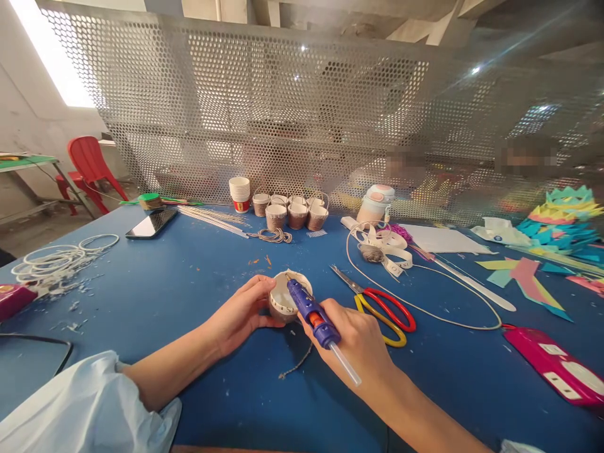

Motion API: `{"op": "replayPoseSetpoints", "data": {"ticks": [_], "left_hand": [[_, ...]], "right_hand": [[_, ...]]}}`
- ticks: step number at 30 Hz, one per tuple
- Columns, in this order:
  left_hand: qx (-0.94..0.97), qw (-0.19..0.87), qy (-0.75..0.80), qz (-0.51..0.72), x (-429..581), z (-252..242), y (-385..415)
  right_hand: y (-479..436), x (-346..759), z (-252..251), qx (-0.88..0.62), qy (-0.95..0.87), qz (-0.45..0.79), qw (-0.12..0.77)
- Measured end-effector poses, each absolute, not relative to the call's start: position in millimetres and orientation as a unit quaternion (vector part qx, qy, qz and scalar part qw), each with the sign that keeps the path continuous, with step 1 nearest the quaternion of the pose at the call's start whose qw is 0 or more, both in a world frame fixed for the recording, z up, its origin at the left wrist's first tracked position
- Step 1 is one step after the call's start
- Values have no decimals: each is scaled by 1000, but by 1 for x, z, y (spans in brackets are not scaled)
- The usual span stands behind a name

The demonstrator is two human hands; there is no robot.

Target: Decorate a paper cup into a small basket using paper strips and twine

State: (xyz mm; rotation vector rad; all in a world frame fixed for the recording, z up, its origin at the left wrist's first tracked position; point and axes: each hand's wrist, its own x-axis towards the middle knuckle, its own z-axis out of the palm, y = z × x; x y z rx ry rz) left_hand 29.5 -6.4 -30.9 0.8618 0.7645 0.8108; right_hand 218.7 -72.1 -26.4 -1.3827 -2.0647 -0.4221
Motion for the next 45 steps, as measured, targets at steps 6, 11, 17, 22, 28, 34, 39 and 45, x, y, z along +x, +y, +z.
{"op": "replayPoseSetpoints", "data": {"ticks": [6, 11, 17, 22, 28, 34, 39, 45], "left_hand": [[409, 750, 376, 360, 30, -28, -10], [415, 738, 402, 350, 28, -28, -7], [443, 715, 434, 324, 26, -23, -8], [482, 669, 472, 311, 24, -14, -9], [582, 569, 512, 277, 18, -7, -4], [642, 481, 539, 256, 13, -3, -1], [677, 421, 549, 251, 9, -6, -1], [691, 406, 545, 247, 9, -8, 0]], "right_hand": [[-78, 217, -19, -541, -769, -88, 328], [-74, 228, 4, -612, -691, 155, 353], [-50, 245, 26, -601, -658, 374, 257], [-34, 243, 41, -571, -636, 473, 215], [-25, 237, 59, -564, -683, 438, 154], [-25, 238, 60, -579, -693, 413, 119], [-27, 241, 58, -578, -688, 428, 97], [-29, 237, 54, -567, -706, 406, 125]]}}
